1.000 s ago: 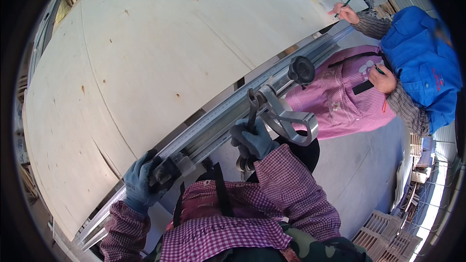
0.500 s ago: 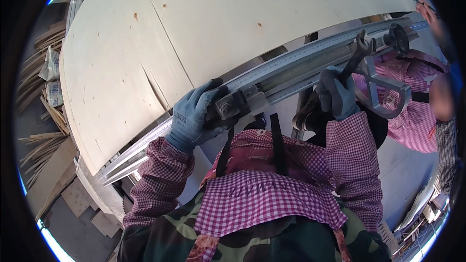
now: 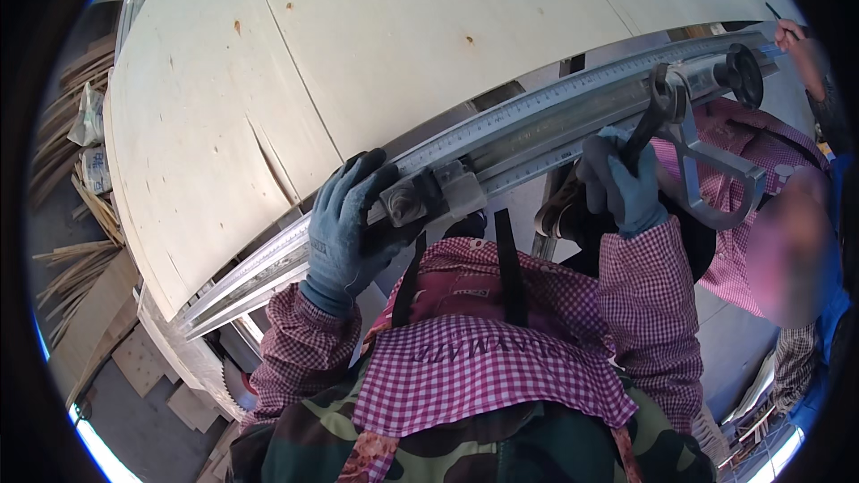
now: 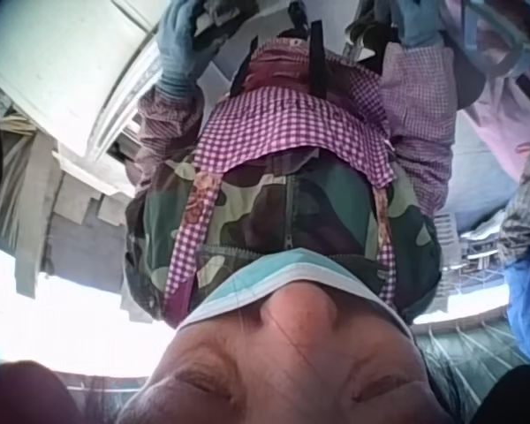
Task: The person positions a metal measuring guide on a large sheet of plywood and adjusts its clamps. A coworker marks the wood along the guide with a pencil. The person continues to hold and fine-tune the guide while the coworker completes the marking.
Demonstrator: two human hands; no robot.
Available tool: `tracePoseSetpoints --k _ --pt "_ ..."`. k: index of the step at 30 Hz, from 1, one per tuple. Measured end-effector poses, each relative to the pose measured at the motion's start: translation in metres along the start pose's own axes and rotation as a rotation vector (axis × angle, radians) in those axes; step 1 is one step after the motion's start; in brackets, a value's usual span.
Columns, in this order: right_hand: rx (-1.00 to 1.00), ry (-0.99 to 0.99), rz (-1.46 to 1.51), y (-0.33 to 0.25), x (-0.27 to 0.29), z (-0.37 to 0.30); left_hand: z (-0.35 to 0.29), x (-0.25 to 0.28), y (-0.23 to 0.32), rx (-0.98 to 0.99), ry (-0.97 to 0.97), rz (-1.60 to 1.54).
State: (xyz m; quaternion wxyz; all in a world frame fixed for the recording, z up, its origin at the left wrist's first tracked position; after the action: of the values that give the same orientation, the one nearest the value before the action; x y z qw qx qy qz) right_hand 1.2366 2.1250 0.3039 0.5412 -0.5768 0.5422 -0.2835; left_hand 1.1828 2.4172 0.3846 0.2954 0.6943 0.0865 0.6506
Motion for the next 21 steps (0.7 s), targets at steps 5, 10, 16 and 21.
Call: tracePoseSetpoints --k 5,10,16,21 --pt "0.052 -0.071 -0.195 0.011 0.01 -0.004 -0.002 0.0 -0.004 0.014 0.008 0.003" --pt "0.095 -0.033 -0.183 0.02 0.038 -0.01 -0.003 -0.003 -0.006 0.036 -0.005 0.01" --pt "0.062 0.088 -0.032 0.029 0.044 -0.013 0.0 -0.003 -0.004 0.055 -0.004 0.034" --pt "0.038 0.167 -0.003 0.019 0.038 -0.008 0.001 0.0 -0.003 0.05 -0.011 0.018"
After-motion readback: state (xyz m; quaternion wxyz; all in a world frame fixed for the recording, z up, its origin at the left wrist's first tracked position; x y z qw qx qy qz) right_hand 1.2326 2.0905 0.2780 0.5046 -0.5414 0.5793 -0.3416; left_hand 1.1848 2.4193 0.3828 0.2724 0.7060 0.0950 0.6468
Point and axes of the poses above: each hand's wrist, its own z-axis towards the middle knuckle, its own x-axis out of the back of the hand, y = z × x, the point moved 10 cm from there along z, towards the middle knuckle, and after that the axes turned 3 degrees about -y, right-handed, at the moved point
